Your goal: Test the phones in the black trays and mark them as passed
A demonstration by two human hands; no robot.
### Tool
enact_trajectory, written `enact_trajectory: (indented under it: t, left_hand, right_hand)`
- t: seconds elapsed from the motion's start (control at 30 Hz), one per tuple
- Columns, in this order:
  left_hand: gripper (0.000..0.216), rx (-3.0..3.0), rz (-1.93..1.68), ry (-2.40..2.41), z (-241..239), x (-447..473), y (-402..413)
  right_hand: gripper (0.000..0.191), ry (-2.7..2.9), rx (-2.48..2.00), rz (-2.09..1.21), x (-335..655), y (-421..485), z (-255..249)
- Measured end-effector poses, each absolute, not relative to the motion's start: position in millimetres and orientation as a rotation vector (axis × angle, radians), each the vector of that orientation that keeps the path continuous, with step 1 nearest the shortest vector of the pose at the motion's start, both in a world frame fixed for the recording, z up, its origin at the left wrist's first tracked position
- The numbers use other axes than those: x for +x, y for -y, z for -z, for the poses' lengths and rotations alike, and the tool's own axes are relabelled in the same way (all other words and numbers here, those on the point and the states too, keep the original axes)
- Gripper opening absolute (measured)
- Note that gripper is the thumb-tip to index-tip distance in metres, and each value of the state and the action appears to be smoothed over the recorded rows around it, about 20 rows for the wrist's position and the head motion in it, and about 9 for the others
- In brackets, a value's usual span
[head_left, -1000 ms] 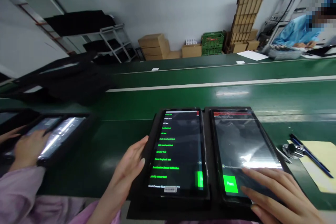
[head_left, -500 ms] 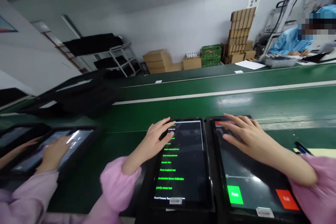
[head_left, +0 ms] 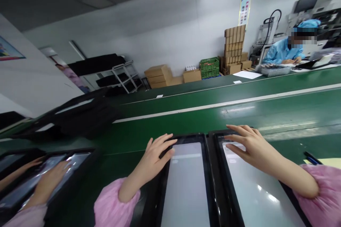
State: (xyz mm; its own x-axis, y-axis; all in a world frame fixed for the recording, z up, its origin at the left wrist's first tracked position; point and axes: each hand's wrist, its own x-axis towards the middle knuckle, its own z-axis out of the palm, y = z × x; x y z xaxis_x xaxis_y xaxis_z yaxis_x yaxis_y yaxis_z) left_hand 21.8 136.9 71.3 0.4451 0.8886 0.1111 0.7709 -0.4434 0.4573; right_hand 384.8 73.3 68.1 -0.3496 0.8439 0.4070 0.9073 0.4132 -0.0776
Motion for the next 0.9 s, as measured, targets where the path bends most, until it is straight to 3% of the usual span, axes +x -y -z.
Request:
enact_trajectory:
  t: [0.3,0.63,0.77,0.83,0.9]
  left_hand:
    - [0.048,2.379,-0.409,-1.420,-70,29,-140]
    - [0.051,2.347,-0.405,-1.431,-70,31,-139]
    - [0.071,2.086,-0.656,-1.578,-67,5,-114]
    - [0.072,1.814,-0.701,-1.675,-55,-25,-94]
    - [0.068,1.551,-0.595,-1.704,-38,-59,-78]
  right_hand:
    - [0.032,2.372,-1.610,0.071,383,-79,-67]
    - [0.043,2.337,-1.588,-0.054,386,-85,-63]
    - [0.070,2.053,-1.560,-0.154,421,-62,-73]
    - [0.069,1.905,-1.633,-0.341,444,-34,-67]
    - [0.056,1.779,-1.715,-0.518,464,1,-48]
